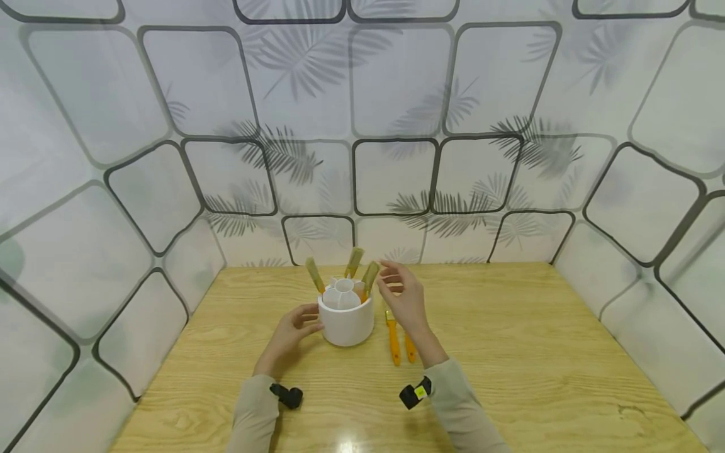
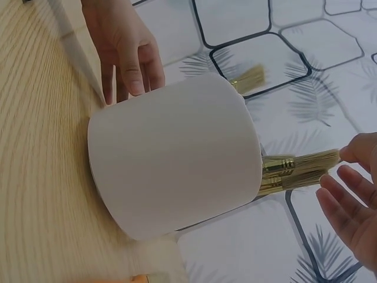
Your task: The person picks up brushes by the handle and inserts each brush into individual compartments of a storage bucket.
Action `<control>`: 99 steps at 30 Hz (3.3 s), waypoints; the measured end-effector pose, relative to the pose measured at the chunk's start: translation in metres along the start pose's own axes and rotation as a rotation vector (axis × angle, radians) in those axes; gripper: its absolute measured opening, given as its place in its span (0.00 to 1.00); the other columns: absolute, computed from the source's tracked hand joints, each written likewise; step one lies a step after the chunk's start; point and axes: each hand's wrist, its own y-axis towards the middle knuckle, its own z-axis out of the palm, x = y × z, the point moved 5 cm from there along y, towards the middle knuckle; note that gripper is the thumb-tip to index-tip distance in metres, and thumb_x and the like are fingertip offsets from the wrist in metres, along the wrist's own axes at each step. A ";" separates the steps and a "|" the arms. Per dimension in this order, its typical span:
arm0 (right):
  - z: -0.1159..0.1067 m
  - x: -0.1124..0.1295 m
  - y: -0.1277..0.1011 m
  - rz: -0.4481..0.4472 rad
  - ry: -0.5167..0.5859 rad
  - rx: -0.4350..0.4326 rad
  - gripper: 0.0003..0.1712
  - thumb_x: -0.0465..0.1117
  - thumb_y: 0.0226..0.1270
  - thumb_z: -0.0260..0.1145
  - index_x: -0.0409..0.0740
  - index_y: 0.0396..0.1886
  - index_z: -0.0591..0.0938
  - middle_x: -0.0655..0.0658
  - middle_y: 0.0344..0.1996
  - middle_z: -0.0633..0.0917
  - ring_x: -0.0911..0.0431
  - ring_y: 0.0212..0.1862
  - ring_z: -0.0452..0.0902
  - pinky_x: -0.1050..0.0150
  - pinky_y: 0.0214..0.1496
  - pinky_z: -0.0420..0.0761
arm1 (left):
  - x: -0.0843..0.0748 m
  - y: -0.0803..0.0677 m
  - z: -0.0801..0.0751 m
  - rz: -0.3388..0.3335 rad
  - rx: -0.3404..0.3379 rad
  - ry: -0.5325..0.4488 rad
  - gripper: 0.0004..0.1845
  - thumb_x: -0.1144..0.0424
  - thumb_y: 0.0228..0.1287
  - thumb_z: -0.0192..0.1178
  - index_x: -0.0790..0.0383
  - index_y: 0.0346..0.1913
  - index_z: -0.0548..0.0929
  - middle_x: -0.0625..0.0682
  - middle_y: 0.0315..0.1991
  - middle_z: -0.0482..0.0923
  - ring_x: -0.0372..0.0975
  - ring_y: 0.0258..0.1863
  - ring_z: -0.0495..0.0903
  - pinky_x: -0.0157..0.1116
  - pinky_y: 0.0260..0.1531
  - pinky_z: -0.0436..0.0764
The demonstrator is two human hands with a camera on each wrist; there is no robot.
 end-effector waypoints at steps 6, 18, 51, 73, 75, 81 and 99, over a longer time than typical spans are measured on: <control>-0.005 -0.003 -0.001 0.005 -0.018 -0.015 0.19 0.28 0.58 0.65 0.32 0.50 0.78 0.33 0.36 0.82 0.43 0.36 0.81 0.58 0.35 0.84 | -0.008 -0.002 0.000 0.017 -0.003 0.015 0.25 0.63 0.56 0.66 0.62 0.57 0.75 0.61 0.55 0.74 0.56 0.56 0.72 0.48 0.55 0.76; -0.013 -0.008 -0.004 0.004 -0.034 -0.042 0.18 0.27 0.58 0.65 0.31 0.49 0.78 0.31 0.36 0.82 0.42 0.35 0.81 0.58 0.33 0.83 | -0.001 0.001 -0.002 0.025 -0.017 0.043 0.24 0.59 0.54 0.67 0.60 0.55 0.76 0.59 0.53 0.75 0.53 0.55 0.74 0.47 0.54 0.76; -0.024 -0.029 -0.015 0.058 -0.049 -0.044 0.17 0.26 0.57 0.64 0.33 0.49 0.79 0.31 0.35 0.81 0.41 0.34 0.80 0.59 0.31 0.83 | -0.013 -0.003 -0.001 0.020 -0.006 0.002 0.22 0.68 0.58 0.63 0.68 0.56 0.74 0.65 0.54 0.73 0.59 0.56 0.71 0.47 0.54 0.76; -0.025 -0.086 -0.021 0.147 -0.097 0.014 0.19 0.35 0.61 0.65 0.47 0.53 0.78 0.42 0.35 0.82 0.51 0.33 0.80 0.69 0.32 0.81 | -0.033 -0.010 0.002 0.012 0.049 0.032 0.27 0.69 0.58 0.63 0.69 0.61 0.70 0.67 0.58 0.71 0.60 0.56 0.71 0.48 0.55 0.75; -0.025 -0.090 -0.022 0.156 -0.102 0.013 0.19 0.36 0.60 0.66 0.47 0.52 0.78 0.43 0.34 0.82 0.51 0.33 0.80 0.68 0.32 0.81 | -0.034 -0.010 0.002 0.017 0.048 0.040 0.27 0.69 0.58 0.63 0.69 0.61 0.70 0.67 0.57 0.71 0.61 0.56 0.71 0.49 0.55 0.75; -0.028 -0.093 -0.023 0.124 -0.128 0.007 0.19 0.36 0.59 0.67 0.46 0.52 0.78 0.42 0.33 0.82 0.50 0.31 0.80 0.64 0.32 0.83 | -0.038 -0.012 0.003 0.006 0.060 0.049 0.29 0.69 0.58 0.63 0.68 0.63 0.68 0.67 0.58 0.70 0.61 0.57 0.70 0.49 0.56 0.75; -0.027 -0.110 -0.030 0.247 -0.161 0.082 0.22 0.32 0.58 0.66 0.41 0.54 0.76 0.34 0.40 0.79 0.47 0.34 0.79 0.65 0.28 0.83 | -0.002 -0.001 0.003 -0.009 0.038 0.046 0.34 0.60 0.55 0.67 0.61 0.65 0.67 0.61 0.60 0.70 0.55 0.58 0.71 0.50 0.58 0.72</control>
